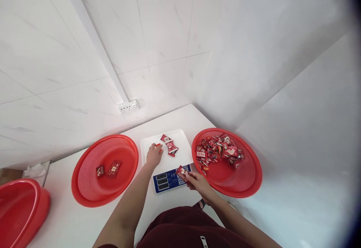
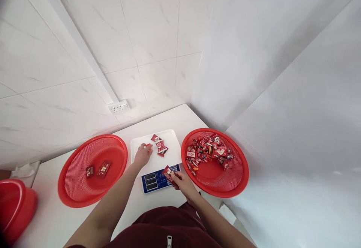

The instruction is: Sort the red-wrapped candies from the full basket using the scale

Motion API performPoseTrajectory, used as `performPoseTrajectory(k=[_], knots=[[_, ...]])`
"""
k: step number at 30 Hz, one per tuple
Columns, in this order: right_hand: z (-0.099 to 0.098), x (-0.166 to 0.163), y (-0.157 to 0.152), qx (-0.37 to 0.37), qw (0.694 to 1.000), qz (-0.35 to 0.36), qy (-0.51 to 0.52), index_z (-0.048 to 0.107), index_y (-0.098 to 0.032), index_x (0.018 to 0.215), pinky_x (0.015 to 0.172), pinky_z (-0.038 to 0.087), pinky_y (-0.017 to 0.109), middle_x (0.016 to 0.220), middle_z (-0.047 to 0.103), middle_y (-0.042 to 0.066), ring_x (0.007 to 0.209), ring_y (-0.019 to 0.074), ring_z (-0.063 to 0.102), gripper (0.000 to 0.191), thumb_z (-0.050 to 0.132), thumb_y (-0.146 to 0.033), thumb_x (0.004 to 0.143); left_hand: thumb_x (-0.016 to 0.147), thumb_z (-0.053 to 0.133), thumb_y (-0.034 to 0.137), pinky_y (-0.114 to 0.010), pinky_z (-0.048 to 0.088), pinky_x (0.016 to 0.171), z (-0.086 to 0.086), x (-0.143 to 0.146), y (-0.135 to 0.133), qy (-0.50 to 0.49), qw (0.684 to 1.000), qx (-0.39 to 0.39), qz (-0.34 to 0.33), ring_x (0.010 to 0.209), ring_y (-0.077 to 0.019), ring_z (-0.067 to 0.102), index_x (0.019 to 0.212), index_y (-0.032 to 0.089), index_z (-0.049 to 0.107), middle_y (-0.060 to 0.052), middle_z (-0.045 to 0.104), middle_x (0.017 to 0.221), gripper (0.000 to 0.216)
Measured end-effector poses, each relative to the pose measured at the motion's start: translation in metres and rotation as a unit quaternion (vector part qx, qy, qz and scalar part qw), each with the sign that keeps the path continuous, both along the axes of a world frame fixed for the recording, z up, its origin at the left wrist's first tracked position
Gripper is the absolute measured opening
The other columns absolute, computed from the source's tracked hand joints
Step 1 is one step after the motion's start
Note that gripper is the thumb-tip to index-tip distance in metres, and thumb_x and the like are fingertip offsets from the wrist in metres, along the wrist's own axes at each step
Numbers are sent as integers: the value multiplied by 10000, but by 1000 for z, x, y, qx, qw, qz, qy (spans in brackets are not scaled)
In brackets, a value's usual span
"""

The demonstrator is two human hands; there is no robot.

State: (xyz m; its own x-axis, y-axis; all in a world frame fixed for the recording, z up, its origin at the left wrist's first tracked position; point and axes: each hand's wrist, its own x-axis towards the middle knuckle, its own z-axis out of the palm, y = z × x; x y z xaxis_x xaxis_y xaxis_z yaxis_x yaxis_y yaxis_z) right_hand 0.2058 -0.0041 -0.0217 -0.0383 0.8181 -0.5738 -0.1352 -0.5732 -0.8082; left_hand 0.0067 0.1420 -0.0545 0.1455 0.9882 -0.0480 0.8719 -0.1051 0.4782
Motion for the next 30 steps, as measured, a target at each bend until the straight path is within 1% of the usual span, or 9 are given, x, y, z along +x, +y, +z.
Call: performPoseTrajectory(k=[3, 7, 11, 14, 17, 20, 22, 26, 30], knots=[[-1, 6, -3, -12, 1000, -21, -5, 627, -165, 788, 591, 378, 246, 637, 559, -13, 594, 100, 491, 508, 670, -626, 581, 780, 518, 163, -293, 447, 780, 1, 4, 6, 1, 1000, -12, -2, 936, -190, 555, 939, 204, 663, -84, 560, 1064, 219], [-1, 12, -5, -23, 999, -46, -3, 623, -169, 757, 590, 388, 246, 613, 564, -19, 579, 100, 495, 464, 687, -595, 586, 789, 427, 99, -275, 455, 775, 16, -30, -4, -5, 998, 20, 52, 910, -169, 566, 885, 192, 651, -85, 547, 1082, 261], [-1, 21, 5, -2, 997, -83, -4, 628, -190, 760, 582, 395, 258, 648, 594, -2, 588, 121, 510, 438, 704, -578, 572, 825, 410, 181, -425, 393, 921, 34, -85, -24, 18, 981, 80, 178, 1109, -282, 475, 965, 176, 628, -142, 494, 1193, 259], [3, 34, 17, 6, 990, -141, -6, 621, -204, 768, 593, 413, 275, 671, 609, 8, 604, 141, 522, 433, 725, -558, 543, 825, 451, 235, -551, 274, 999, 35, -99, -34, 84, 963, 110, 233, 1256, -369, 333, 1038, 164, 612, -171, 405, 1343, 277], [8, 46, 25, 5, 983, -182, 6, 607, -204, 752, 605, 429, 283, 666, 606, 8, 608, 142, 521, 419, 751, -526, 526, 840, 452, 258, -519, 193, 1069, 24, -69, -34, 110, 984, 80, 111, 1337, -338, 250, 1129, 179, 582, -158, 364, 1414, 327], [14, 52, 24, 7, 982, -190, 19, 608, -203, 768, 608, 435, 278, 670, 605, 4, 615, 138, 520, 414, 768, -498, 526, 850, 466, 351, -464, 170, 1101, 12, -11, -24, 69, 995, 17, -69, 1383, -293, 179, 1294, 227, 466, -109, 283, 1485, 461], [16, 55, 18, 8, 982, -189, 17, 605, -203, 760, 606, 438, 281, 676, 608, 10, 612, 140, 522, 401, 761, -501, 542, 805, 534, 428, -496, 130, 1104, 8, 24, -12, 56, 989, -20, -138, 1402, -307, 92, 1377, 248, 357, -96, 183, 1527, 626], [16, 60, 2, -5, 983, -184, -4, 607, -209, 727, 620, 450, 299, 668, 617, 20, 624, 163, 543, 377, 727, -532, 574, 598, 694, 553, -549, 27, 1089, 9, 58, 24, 91, 972, -92, -194, 1397, -359, -42, 1420, 237, 270, -135, 64, 1543, 977], [14, 69, -13, -21, 981, -194, -18, 635, -217, 760, 628, 455, 305, 668, 625, 17, 631, 173, 552, 388, 728, -540, 566, 501, 755, 520, -560, 95, 1068, 12, 58, 46, 98, 970, -120, -188, 1379, -413, 45, 1352, 232, 383, -173, 221, 1495, 972]])
